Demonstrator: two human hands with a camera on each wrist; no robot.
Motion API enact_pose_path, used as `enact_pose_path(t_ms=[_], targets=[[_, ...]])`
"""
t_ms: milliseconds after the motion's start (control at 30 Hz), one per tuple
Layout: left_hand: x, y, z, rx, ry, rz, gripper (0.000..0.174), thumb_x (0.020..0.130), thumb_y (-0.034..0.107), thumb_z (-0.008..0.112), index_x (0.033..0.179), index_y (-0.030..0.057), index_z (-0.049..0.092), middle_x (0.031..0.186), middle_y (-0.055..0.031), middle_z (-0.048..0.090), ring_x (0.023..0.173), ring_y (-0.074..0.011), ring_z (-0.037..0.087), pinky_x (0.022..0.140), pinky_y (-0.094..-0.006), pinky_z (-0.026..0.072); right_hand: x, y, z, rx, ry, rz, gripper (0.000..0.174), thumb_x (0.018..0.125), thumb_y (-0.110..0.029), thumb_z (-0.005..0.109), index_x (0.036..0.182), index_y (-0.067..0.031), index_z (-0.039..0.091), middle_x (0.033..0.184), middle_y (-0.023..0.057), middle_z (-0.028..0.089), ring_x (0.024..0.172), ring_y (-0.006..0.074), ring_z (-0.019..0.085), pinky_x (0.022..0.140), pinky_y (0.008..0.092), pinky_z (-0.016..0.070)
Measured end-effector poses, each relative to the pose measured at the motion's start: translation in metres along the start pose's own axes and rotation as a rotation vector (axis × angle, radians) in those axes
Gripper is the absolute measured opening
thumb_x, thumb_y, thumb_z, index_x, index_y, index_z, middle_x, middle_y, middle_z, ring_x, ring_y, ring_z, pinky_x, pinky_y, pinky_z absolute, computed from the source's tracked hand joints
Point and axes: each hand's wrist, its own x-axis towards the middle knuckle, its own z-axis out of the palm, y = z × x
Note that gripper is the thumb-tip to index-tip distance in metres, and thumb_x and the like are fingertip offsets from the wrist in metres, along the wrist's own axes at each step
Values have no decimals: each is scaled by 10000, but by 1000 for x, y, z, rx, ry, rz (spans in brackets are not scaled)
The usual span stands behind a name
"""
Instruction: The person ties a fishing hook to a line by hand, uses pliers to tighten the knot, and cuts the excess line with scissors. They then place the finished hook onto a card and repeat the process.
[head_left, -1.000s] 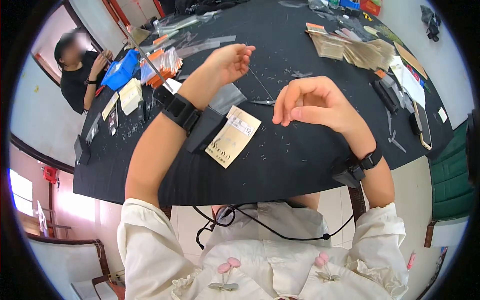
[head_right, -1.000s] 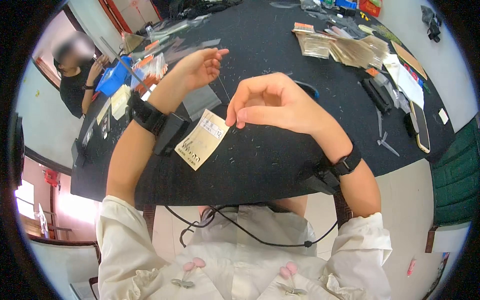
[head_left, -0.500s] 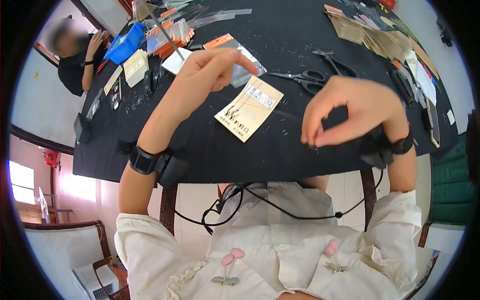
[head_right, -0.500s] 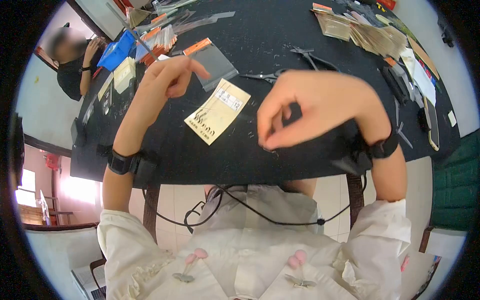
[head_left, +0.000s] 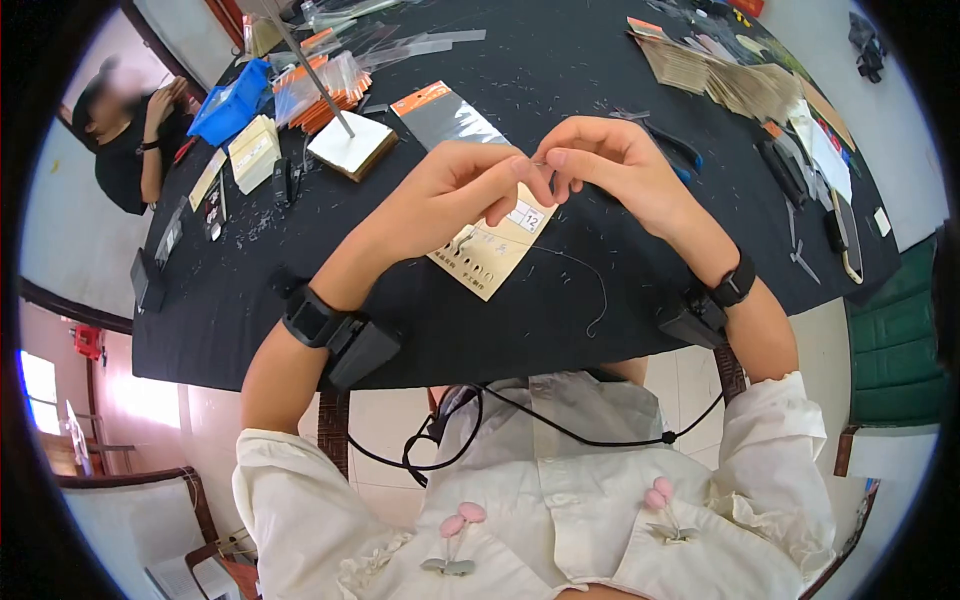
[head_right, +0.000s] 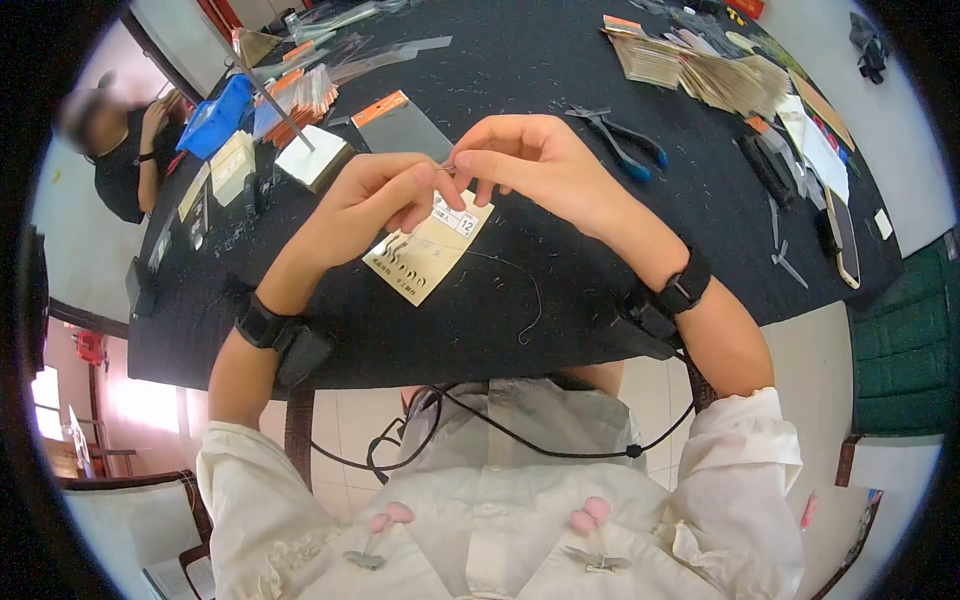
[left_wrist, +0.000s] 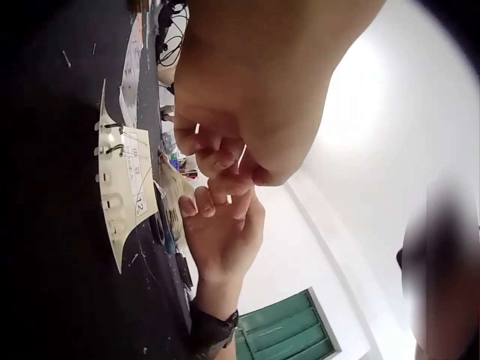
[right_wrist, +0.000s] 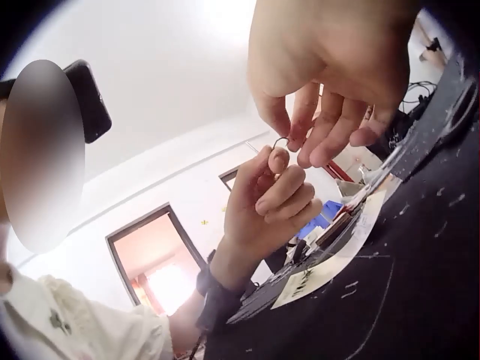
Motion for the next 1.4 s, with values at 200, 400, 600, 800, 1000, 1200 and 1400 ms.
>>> enact_pose_path(t_ms=[200,400,600,800,1000,1200,1400], targets=[[-13,-8,5,-39,33,-14,335,974,202,374,892,2,630,593,48,427,530,-22,355,500,-186,291,-3,7,8,103,-23,45,179,859,-180,614,931,-16,633,811,21,640,693,86,580,618,208,436],[-16,-18,20,-85,-17,-30,335,976,205,366,918,7,630,600,43,447,539,-29,391,517,-195,329,-6,9,14,116,-32,79,159,863,-173,602,891,-17,610,791,17,607,709,75,555,662,222,444],[-18,-10,23,-83,-1,-34,355,977,219,353,934,7,635,597,43,451,540,-34,404,524,-195,346,-8,9,15,95,14,56,131,858,-147,601,871,-17,605,796,13,601,704,71,543,652,214,438],[-16,-14,20,-169,89,-42,335,971,226,371,936,15,629,611,38,473,552,-28,415,531,-178,339,-8,12,12,128,57,3,168,849,-158,624,929,-11,629,801,19,623,716,75,560,652,217,452],[-15,-14,22,-191,174,-75,212,937,189,478,965,26,611,619,46,472,558,-16,404,526,-165,315,-8,13,12,96,63,-31,169,855,-169,623,934,-20,623,819,22,630,730,72,568,654,221,455],[-16,-16,21,-199,239,-67,140,909,168,553,955,46,602,648,50,499,569,-4,402,515,-162,297,-8,13,15,106,63,-13,143,853,-144,626,930,-24,618,833,14,633,742,61,579,659,202,461],[-15,-16,21,-256,262,-111,153,870,159,608,921,15,602,703,24,565,618,-16,459,541,-167,342,-8,18,17,42,75,-73,132,838,-139,642,913,-33,619,811,-1,630,717,47,571,646,190,455]])
